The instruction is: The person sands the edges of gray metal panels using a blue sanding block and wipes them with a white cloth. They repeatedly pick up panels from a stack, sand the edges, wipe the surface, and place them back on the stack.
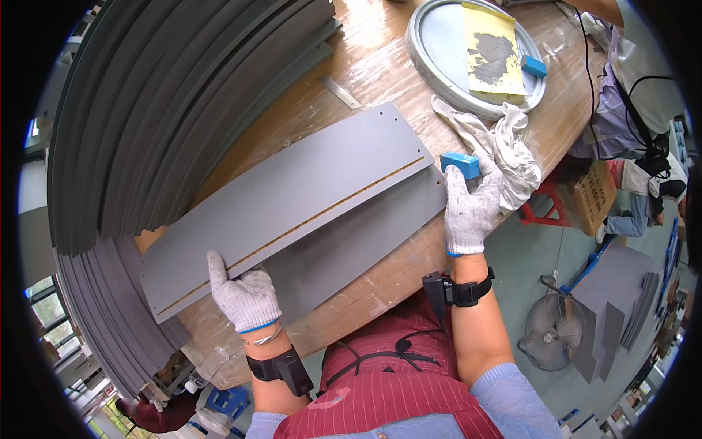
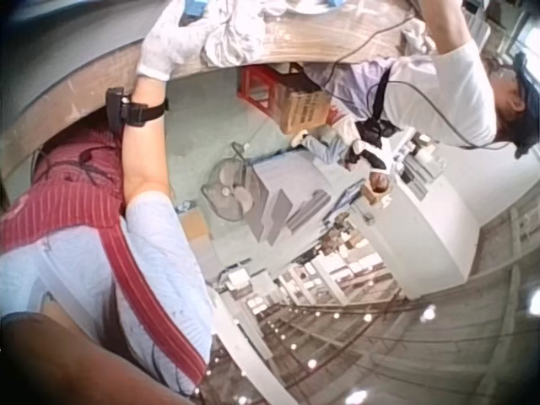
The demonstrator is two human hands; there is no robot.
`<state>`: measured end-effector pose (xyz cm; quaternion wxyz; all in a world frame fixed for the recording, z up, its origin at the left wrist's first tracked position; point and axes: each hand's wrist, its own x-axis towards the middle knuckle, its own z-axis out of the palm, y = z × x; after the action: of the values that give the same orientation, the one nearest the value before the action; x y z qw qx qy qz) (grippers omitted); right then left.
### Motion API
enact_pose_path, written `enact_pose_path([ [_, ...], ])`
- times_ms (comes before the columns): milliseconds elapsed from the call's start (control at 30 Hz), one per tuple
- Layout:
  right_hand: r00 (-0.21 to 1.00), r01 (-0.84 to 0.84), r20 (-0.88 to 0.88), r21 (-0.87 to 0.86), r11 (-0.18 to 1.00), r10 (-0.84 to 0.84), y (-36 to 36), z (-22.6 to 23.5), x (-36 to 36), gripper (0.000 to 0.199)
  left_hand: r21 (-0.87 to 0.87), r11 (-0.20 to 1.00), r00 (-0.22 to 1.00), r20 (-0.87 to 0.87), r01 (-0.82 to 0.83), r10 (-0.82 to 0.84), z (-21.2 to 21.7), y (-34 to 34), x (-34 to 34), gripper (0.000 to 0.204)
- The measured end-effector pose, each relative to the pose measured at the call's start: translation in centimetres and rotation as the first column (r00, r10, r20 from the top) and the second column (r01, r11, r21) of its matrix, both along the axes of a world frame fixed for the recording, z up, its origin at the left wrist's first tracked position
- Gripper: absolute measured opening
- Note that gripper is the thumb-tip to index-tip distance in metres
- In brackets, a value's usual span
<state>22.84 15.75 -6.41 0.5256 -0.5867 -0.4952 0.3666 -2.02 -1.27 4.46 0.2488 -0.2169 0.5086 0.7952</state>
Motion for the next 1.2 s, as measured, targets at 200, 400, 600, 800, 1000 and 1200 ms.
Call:
enact_pose_path([
  [200,1.0,-0.011,0.019,-0.01,1.0,0.012,-0.5,0.4,-1.4,0.045,-0.046,0.999,0.998,-0.068,-0.019,0.016,1.7,1.2,0.7,0.016],
  [400,0.975,-0.187,0.14,0.115,0.976,0.17,-5.8,1.4,-4.4,0.047,0.074,0.983,0.98,-0.121,0.169,-0.16,1.7,-0.4,0.6,0.014],
  [600,0.947,-0.129,-0.307,-0.09,0.987,0.096,-5.9,2.6,-4.3,0.047,0.08,0.996,0.966,-0.256,0.04,-0.018,3.9,0.8,2.5,0.016],
  [800,0.959,-0.149,-0.255,-0.076,0.986,0.126,-6.0,3.0,-5.3,0.049,0.185,0.954,0.931,-0.324,0.237,-0.168,4.1,-1.7,1.4,0.025],
  [1000,0.884,-0.399,-0.187,0.176,0.9,0.429,-10.5,6.7,-8.0,0.052,0.05,0.879,0.799,-0.444,0.474,-0.406,3.1,-5.7,0.2,0.035],
  [1200,0.927,-0.233,-0.313,-0.048,0.971,0.207,-10.2,7.7,-7.7,0.048,0.289,0.778,0.784,-0.49,0.558,-0.38,3.1,-12.6,-2.4,0.093],
])
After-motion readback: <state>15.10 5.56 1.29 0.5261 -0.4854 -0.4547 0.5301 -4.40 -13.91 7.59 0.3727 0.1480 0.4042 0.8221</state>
